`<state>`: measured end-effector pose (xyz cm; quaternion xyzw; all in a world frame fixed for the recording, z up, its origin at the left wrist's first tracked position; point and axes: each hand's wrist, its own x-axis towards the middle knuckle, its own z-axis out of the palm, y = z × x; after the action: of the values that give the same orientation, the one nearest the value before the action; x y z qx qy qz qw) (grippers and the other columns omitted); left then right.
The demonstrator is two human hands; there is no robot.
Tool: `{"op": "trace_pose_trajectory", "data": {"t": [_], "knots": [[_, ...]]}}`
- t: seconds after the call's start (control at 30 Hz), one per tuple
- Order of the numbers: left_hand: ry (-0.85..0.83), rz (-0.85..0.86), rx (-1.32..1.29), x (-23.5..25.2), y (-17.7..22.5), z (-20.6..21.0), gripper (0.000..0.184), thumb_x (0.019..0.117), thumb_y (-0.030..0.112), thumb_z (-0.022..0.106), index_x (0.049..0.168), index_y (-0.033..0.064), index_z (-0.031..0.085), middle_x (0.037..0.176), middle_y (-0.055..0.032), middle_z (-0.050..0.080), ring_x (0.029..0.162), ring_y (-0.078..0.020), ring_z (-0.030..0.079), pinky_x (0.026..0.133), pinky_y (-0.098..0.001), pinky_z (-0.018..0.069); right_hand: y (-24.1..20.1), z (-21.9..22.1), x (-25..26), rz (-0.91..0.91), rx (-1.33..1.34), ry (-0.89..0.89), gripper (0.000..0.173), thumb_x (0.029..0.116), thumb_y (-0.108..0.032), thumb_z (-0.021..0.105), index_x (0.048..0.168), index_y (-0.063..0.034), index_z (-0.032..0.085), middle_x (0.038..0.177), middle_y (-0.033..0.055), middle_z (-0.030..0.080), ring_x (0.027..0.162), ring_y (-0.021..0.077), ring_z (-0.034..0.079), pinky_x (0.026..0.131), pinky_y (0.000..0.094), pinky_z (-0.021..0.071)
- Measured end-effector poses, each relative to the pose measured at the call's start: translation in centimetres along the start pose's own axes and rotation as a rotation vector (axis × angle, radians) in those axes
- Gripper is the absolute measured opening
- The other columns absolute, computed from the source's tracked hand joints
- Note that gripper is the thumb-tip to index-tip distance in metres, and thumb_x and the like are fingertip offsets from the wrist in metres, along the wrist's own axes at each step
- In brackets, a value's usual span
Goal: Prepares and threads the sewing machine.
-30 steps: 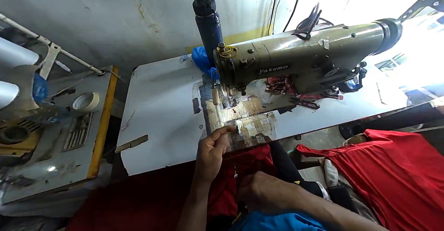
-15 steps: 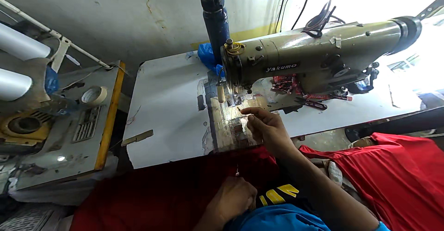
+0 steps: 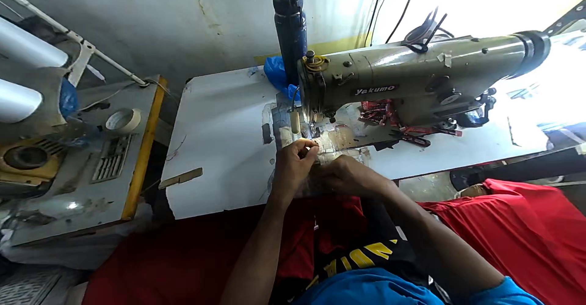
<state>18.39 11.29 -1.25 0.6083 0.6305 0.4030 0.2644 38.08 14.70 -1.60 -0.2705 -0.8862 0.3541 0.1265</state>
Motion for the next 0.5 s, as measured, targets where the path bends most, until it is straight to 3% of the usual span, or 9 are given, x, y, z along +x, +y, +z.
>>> {"op": "trace_pose_trajectory", "data": {"t": [0.07, 0.13, 0.23, 0.33, 0.4, 0.5], "knots": [[0.093, -0.010, 0.106, 0.5, -0.6, 0.3, 0.009, 0.0984, 0.026, 0.068, 0.100, 0.0185, 0.073, 0.076, 0.0063, 0.067, 0.064, -0.0062, 0.062, 0.062, -0.0300, 0.0556, 0.7, -1.6, 0.0, 0.073, 0.027, 0.023, 0.024, 0.1026, -0.022, 0.054, 0.107, -0.0139, 0.076, 0.089, 0.0026, 0.073, 0.080, 0.0149, 0.068, 0.077, 0.0428, 0.0569], [0.169, -0.057, 0.200, 1.0, -0.6, 0.2, 0.009, 0.0986, 0.024, 0.067, 0.098, 0.0160, 0.072, 0.074, 0.0039, 0.065, 0.063, -0.0087, 0.061, 0.060, -0.0327, 0.0544, 1.8, -2.5, 0.5, 0.129, 0.053, 0.164, 0.022, 0.1045, -0.027, 0.057, 0.105, -0.0158, 0.076, 0.080, -0.0007, 0.069, 0.069, 0.0104, 0.063, 0.068, 0.0365, 0.0543], [0.209, -0.104, 0.285, 1.9, -0.5, 0.4, 0.016, 0.1002, 0.028, 0.065, 0.094, 0.0137, 0.068, 0.070, 0.0008, 0.063, 0.061, -0.0129, 0.061, 0.058, -0.0375, 0.0536, 3.2, -2.8, 2.5, 0.167, -0.071, 0.401, 0.017, 0.1031, -0.023, 0.059, 0.097, -0.0147, 0.073, 0.070, 0.0001, 0.062, 0.062, 0.0155, 0.059, 0.059, 0.0416, 0.0516], [0.188, -0.136, 0.280, 2.6, -0.4, 0.9, 0.018, 0.1023, 0.030, 0.062, 0.098, 0.0141, 0.069, 0.073, -0.0009, 0.065, 0.064, -0.0155, 0.063, 0.062, -0.0413, 0.0557, 3.6, -2.0, 4.6, 0.223, -0.211, 0.555, 0.019, 0.1030, -0.022, 0.059, 0.098, -0.0118, 0.073, 0.075, 0.0052, 0.067, 0.069, 0.0230, 0.066, 0.063, 0.0491, 0.0544], [0.181, -0.137, 0.217, 2.7, -0.5, 1.0, 0.015, 0.1024, 0.029, 0.062, 0.101, 0.0154, 0.069, 0.076, 0.0007, 0.068, 0.065, -0.0128, 0.065, 0.063, -0.0385, 0.0569, 3.7, -1.3, 5.3, 0.227, -0.248, 0.645, 0.021, 0.1040, -0.023, 0.058, 0.099, -0.0093, 0.072, 0.079, 0.0082, 0.069, 0.073, 0.0257, 0.068, 0.065, 0.0507, 0.0561], [0.162, -0.110, 0.049, 2.6, -1.1, 1.0, 0.011, 0.1022, 0.024, 0.064, 0.103, 0.0157, 0.071, 0.079, 0.0030, 0.071, 0.066, -0.0091, 0.066, 0.064, -0.0333, 0.0580, 3.5, -0.8, 5.3, 0.201, -0.238, 0.761, 0.019, 0.1038, -0.020, 0.058, 0.095, -0.0064, 0.068, 0.079, 0.0108, 0.066, 0.069, 0.0271, 0.067, 0.061, 0.0493, 0.0550]]}}
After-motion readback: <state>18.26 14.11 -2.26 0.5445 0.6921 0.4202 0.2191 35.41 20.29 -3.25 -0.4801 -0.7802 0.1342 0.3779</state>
